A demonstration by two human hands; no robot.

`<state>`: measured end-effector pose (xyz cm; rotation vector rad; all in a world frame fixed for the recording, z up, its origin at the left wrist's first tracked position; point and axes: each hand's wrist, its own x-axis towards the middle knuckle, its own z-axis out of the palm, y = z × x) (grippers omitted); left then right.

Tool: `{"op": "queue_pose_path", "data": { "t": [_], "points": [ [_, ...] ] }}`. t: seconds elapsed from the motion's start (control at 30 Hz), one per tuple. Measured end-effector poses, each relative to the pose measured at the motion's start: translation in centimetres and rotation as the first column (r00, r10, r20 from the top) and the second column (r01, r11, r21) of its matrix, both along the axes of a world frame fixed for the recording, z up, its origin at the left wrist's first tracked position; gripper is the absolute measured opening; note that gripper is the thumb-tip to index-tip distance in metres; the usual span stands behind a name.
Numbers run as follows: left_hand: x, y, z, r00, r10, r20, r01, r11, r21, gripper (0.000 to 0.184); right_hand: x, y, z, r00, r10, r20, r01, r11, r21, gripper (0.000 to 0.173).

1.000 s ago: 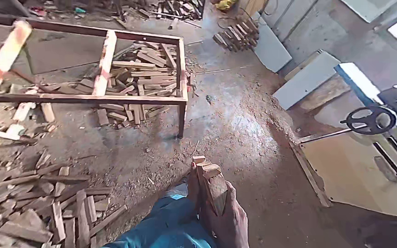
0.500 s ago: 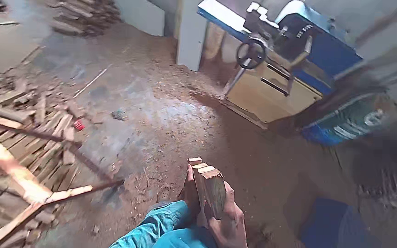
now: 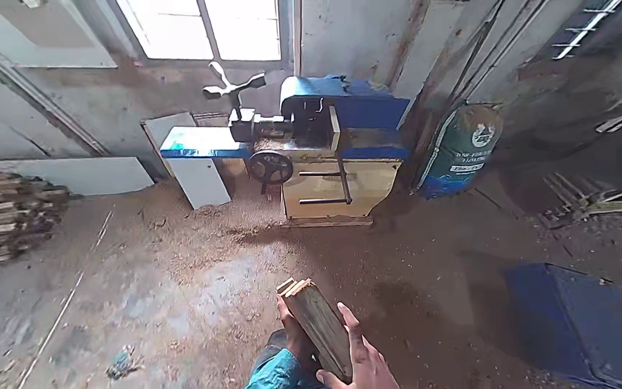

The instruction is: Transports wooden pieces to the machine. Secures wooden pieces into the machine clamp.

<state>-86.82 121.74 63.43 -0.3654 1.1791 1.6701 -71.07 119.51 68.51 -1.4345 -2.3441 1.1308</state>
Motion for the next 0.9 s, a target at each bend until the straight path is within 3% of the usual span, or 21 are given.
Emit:
{"op": "queue_pose_path", "data": {
  "t": [0.07, 0.1, 0.2, 0.27, 0.33, 0.37, 0.4, 0.43, 0.47, 0.5, 0.53, 0.57, 0.6, 0.63, 0.7, 0.77, 0.9],
  "points": [
    [0.3, 2.8, -5.8, 0.991, -0.037, -0.128, 0.060, 0.982, 0.179, 0.078, -0.1, 3.2, -0.9, 0.995, -0.013, -0.103, 0.028, 0.988, 0.149, 0.101],
    [0.2, 4.3, -7.0, 0.987, -0.059, -0.151, 0.083, 0.984, 0.156, 0.078, -0.6, 4.5, -1.4, 0.993, -0.013, -0.119, 0.040, 0.973, 0.227, 0.090],
    [-0.9, 8.4, -7.7, 0.987, -0.141, -0.083, 0.146, 0.988, 0.057, 0.077, -2.8, 9.1, -1.7, 0.999, 0.000, -0.036, 0.010, 0.956, 0.292, 0.076],
    [-2.3, 11.5, -7.9, 0.987, -0.159, -0.032, 0.161, 0.983, 0.084, 0.080, -4.6, 12.8, -2.0, 1.000, 0.025, 0.010, -0.027, 0.961, 0.274, 0.072],
    [-4.0, 14.8, -8.2, 0.982, -0.171, -0.085, 0.183, 0.969, 0.167, 0.085, -6.3, 16.9, -3.3, 0.999, 0.046, -0.009, -0.042, 0.956, 0.290, 0.073],
    [-4.6, 16.7, -7.4, 0.962, -0.200, -0.185, 0.237, 0.950, 0.201, 0.079, -7.2, 19.2, -3.7, 0.998, 0.052, -0.032, -0.041, 0.960, 0.278, 0.074],
    [-5.1, 18.9, -4.5, 0.927, -0.240, -0.287, 0.298, 0.937, 0.180, 0.069, -8.2, 21.7, -3.9, 0.997, 0.052, -0.056, -0.036, 0.967, 0.252, 0.076],
    [-5.2, 21.7, 1.2, 0.927, -0.271, -0.258, 0.287, 0.958, 0.025, 0.056, -9.3, 24.1, -4.1, 0.996, 0.045, -0.072, -0.027, 0.973, 0.230, 0.078],
    [-5.5, 25.0, 5.0, 0.950, -0.224, -0.218, 0.215, 0.975, -0.063, 0.052, -10.6, 26.8, -4.4, 0.995, 0.036, -0.089, -0.016, 0.976, 0.215, 0.081],
    [-6.4, 27.7, 5.8, 0.966, -0.125, -0.228, 0.116, 0.992, -0.051, 0.054, -11.7, 29.3, -4.5, 0.993, 0.028, -0.114, -0.004, 0.978, 0.206, 0.083],
    [-8.5, 30.0, 3.1, 0.955, -0.051, -0.293, 0.088, 0.989, 0.116, 0.061, -13.0, 32.4, -4.6, 0.987, 0.025, -0.157, 0.010, 0.977, 0.215, 0.085],
    [-11.6, 32.3, -2.0, 0.942, 0.009, -0.336, 0.112, 0.934, 0.339, 0.070, -14.1, 35.3, -4.7, 0.977, 0.017, -0.212, 0.033, 0.972, 0.232, 0.086],
    [-14.5, 35.0, -4.7, 0.955, 0.008, -0.297, 0.120, 0.903, 0.412, 0.075, -15.2, 38.1, -4.9, 0.958, 0.013, -0.286, 0.067, 0.962, 0.266, 0.085],
    [-16.5, 37.8, -4.9, 0.966, -0.006, -0.259, 0.105, 0.924, 0.369, 0.077, -16.1, 40.9, -5.1, 0.927, 0.014, -0.374, 0.109, 0.946, 0.306, 0.084],
    [-19.4, 42.3, -3.3, 0.955, -0.042, -0.293, 0.110, 0.969, 0.219, 0.073, -17.5, 45.8, -4.9, 0.873, -0.018, -0.487, 0.149, 0.961, 0.231, 0.083],
    [-21.8, 47.0, -0.4, 0.901, -0.068, -0.428, 0.122, 0.987, 0.101, 0.059, -19.1, 51.2, -5.5, 0.809, -0.109, -0.578, 0.196, 0.977, 0.089, 0.088],
    [-26.4, 54.9, 1.4, 0.732, -0.282, -0.620, 0.336, 0.941, -0.032, 0.049, -21.8, 60.9, -10.3, 0.646, -0.371, -0.667, 0.251, 0.929, -0.274, 0.101]
  ]
}}
